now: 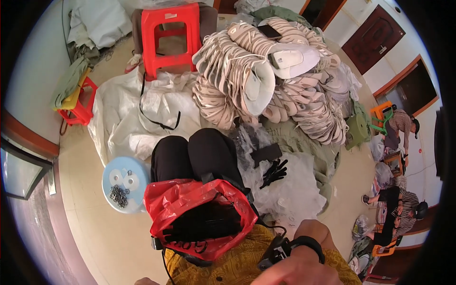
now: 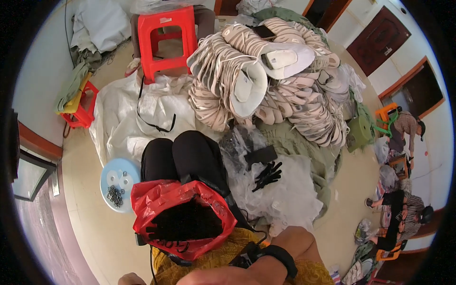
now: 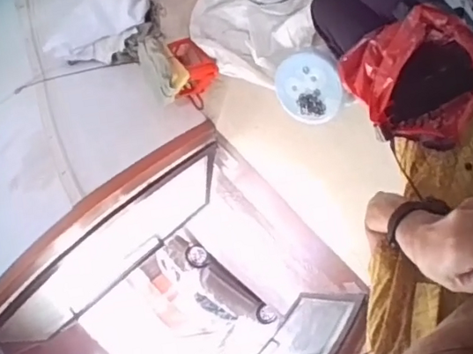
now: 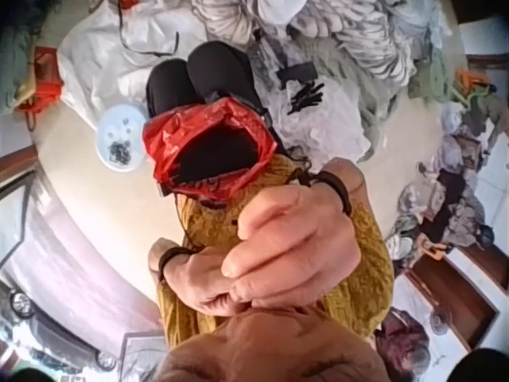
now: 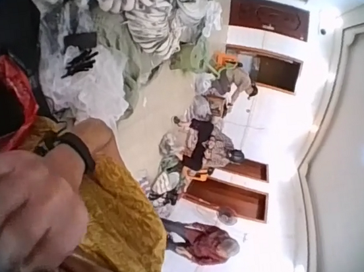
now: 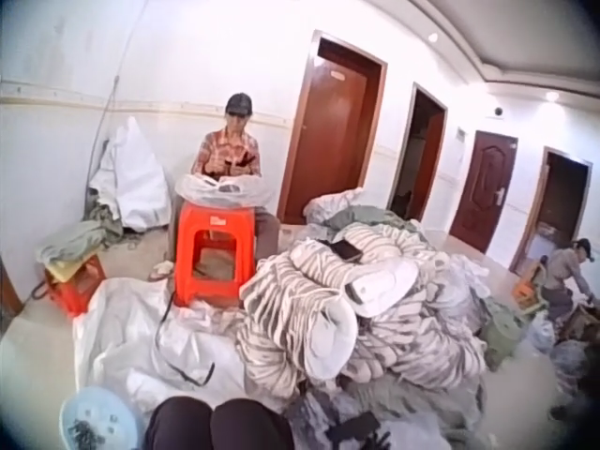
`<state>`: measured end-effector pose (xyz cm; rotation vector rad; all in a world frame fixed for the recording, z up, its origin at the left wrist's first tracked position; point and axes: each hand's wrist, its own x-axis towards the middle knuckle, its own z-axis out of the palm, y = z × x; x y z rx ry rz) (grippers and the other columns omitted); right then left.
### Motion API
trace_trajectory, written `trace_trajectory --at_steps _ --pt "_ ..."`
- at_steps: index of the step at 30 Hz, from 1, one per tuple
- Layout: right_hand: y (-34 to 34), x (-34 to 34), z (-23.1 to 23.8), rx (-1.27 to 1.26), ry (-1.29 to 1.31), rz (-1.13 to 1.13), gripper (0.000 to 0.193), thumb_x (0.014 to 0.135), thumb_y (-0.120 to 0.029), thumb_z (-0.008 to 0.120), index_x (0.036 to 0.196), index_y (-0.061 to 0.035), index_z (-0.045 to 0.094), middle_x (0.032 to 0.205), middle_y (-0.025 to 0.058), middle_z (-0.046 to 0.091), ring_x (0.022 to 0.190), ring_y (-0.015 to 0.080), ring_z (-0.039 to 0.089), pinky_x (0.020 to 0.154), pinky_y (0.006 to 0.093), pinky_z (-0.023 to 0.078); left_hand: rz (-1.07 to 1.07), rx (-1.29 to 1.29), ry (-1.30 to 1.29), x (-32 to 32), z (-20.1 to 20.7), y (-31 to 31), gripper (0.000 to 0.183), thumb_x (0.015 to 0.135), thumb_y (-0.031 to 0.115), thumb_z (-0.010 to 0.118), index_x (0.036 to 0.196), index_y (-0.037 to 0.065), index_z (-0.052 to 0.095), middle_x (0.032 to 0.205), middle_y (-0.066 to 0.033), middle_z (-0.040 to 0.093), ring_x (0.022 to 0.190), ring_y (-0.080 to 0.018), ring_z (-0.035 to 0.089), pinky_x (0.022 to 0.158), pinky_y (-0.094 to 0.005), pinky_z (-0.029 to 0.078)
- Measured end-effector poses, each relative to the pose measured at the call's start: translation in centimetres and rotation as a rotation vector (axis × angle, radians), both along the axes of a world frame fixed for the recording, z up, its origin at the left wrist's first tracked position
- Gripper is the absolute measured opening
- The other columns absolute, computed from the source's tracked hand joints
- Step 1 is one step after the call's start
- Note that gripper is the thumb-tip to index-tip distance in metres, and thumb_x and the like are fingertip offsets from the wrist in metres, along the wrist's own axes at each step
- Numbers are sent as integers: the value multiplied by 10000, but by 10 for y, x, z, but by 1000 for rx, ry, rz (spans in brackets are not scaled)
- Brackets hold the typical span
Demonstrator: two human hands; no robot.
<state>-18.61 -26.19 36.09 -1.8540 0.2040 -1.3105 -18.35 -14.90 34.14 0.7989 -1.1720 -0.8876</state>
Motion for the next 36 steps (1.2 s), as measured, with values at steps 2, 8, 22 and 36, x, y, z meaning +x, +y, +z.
trace_trajectory --at_steps 2,8,22,36 --pt "43 -6 -8 -63 43 -563 135 805 -36 435 857 2 554 871 107 585 694 195 567 626 213 447 95 -14 -21 0 7 0 124 789 129 548 833 15 535 753 -118 537 547 -254 531 458 -321 422" --pt "91 -21 -33 -206 405 -1327 222 840 -125 391 887 36 536 877 125 593 734 232 572 729 238 459 118 84 -62 8 -15 2 189 808 170 490 879 -4 511 775 -113 538 610 -222 537 535 -287 440" --pt "71 -24 -24 -956 854 -1617 361 773 -283 446 816 49 581 761 206 599 645 347 572 568 405 456 287 512 -169 5 0 5 253 807 176 403 938 -27 479 855 -126 544 729 -186 550 645 -242 444" --pt "90 -6 -47 -960 1084 -1818 182 727 -139 510 781 4 609 742 159 601 624 337 563 520 407 448 428 954 -237 -8 29 10 328 806 182 316 996 -51 448 936 -140 551 847 -150 563 756 -197 447"
